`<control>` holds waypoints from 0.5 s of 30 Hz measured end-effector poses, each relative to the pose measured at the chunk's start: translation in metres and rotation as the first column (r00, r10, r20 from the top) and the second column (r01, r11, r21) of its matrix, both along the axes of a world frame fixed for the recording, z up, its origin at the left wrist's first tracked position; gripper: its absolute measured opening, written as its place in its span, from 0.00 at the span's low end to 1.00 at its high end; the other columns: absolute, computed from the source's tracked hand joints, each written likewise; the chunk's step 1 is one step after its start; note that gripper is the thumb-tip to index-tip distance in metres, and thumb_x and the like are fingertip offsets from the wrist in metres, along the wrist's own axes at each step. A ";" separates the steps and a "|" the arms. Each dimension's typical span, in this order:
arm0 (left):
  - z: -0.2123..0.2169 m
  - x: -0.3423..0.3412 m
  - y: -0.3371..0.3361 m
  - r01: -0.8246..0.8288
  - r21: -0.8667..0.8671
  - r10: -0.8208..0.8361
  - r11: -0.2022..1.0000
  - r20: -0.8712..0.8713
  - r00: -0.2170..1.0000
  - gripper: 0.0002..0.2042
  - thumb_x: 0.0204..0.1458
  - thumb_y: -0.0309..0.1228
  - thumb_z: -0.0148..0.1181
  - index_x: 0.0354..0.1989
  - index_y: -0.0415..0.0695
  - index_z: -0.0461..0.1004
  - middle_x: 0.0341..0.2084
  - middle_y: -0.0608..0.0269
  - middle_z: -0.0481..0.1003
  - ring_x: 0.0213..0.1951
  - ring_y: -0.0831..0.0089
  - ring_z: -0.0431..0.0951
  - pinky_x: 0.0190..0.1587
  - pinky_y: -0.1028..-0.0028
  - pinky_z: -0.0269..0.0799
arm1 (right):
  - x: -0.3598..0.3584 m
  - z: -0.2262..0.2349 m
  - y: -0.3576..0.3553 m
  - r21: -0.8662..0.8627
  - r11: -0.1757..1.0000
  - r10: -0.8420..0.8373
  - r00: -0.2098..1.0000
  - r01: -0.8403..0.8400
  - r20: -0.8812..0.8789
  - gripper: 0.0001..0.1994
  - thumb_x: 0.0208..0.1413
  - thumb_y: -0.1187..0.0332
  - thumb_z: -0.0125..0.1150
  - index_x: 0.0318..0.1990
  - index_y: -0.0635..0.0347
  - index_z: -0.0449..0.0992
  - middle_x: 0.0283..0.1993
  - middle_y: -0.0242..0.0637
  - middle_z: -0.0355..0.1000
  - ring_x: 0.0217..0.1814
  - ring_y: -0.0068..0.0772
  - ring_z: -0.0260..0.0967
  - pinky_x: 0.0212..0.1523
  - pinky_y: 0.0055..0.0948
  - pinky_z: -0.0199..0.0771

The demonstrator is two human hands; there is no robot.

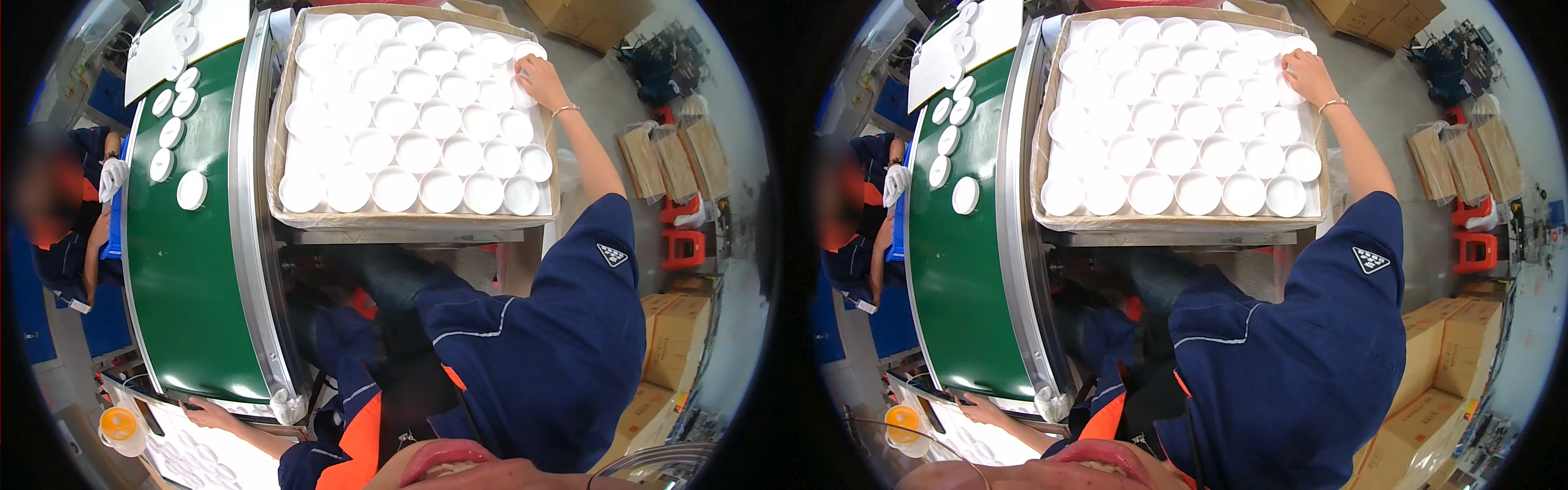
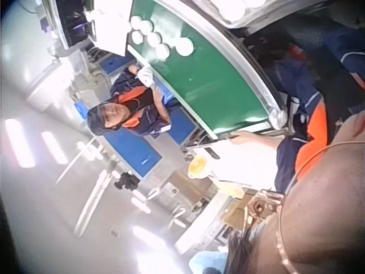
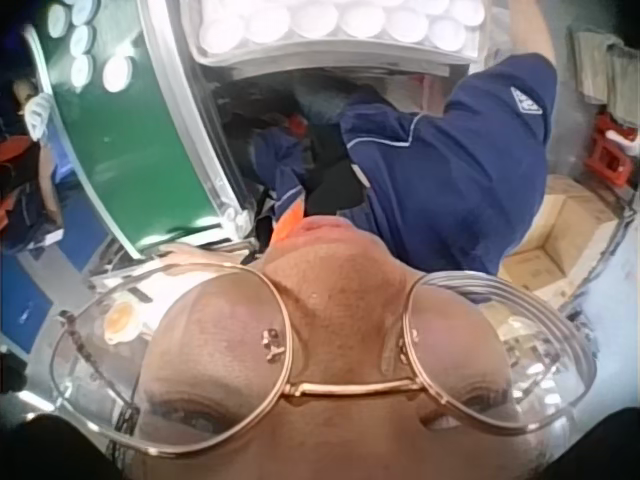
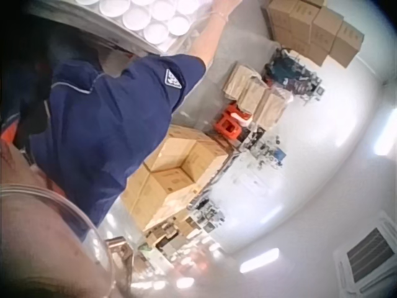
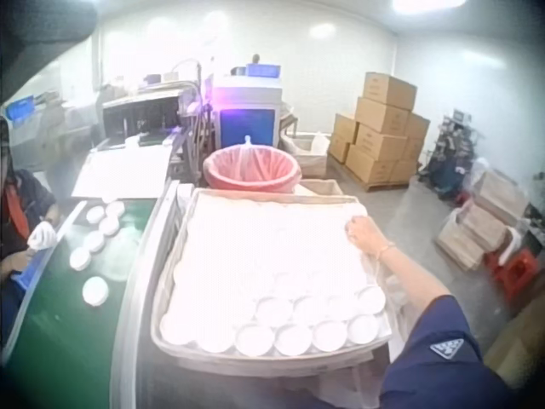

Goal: Packing white plastic lids from a conveyor belt into trays and then into shipping boxes.

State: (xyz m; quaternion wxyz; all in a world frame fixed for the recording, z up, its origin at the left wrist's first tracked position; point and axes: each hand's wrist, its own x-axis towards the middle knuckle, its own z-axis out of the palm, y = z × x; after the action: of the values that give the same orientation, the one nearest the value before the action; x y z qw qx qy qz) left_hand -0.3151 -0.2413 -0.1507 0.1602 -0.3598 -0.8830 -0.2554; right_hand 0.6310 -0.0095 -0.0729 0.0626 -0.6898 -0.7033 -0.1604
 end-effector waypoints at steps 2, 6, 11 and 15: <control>0.002 0.001 -0.002 -0.016 -0.003 0.016 1.000 0.002 1.000 0.26 0.62 0.51 0.41 0.59 0.45 0.64 0.56 0.47 0.65 0.59 0.50 0.61 0.58 0.52 0.59 | 0.000 0.002 -0.001 -0.013 0.999 0.036 0.997 -0.037 -0.063 0.09 0.51 0.66 0.58 0.41 0.52 0.72 0.42 0.35 0.69 0.49 0.37 0.67 0.52 0.36 0.63; 0.000 0.002 0.000 0.016 0.018 -0.016 1.000 0.010 1.000 0.28 0.61 0.54 0.40 0.59 0.45 0.65 0.56 0.47 0.65 0.59 0.50 0.61 0.58 0.52 0.60 | 0.011 -0.001 0.000 -0.060 0.997 0.030 0.966 -0.047 -0.257 0.12 0.55 0.61 0.55 0.45 0.50 0.73 0.45 0.37 0.70 0.49 0.39 0.68 0.53 0.40 0.64; 0.002 0.003 -0.003 -0.009 -0.002 0.009 1.000 0.025 1.000 0.28 0.61 0.55 0.39 0.59 0.45 0.65 0.57 0.49 0.65 0.59 0.50 0.63 0.58 0.52 0.61 | -0.010 -0.006 0.023 -0.055 0.987 -0.159 0.973 0.152 -0.169 0.16 0.56 0.60 0.54 0.53 0.45 0.69 0.47 0.41 0.68 0.50 0.44 0.68 0.53 0.44 0.65; 0.001 0.004 -0.002 -0.006 -0.014 0.007 1.000 0.036 0.999 0.28 0.61 0.54 0.39 0.58 0.45 0.65 0.56 0.51 0.66 0.58 0.51 0.64 0.58 0.52 0.62 | -0.020 -0.009 0.044 -0.055 0.962 -0.271 0.960 0.268 -0.075 0.19 0.56 0.60 0.55 0.56 0.41 0.68 0.50 0.43 0.67 0.52 0.47 0.68 0.52 0.46 0.67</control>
State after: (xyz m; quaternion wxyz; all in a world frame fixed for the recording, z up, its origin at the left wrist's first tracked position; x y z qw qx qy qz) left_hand -0.3108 -0.2433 -0.1498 0.1425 -0.3534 -0.8886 -0.2552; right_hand 0.6110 0.0345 -0.0814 0.0538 -0.7863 -0.6030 -0.1234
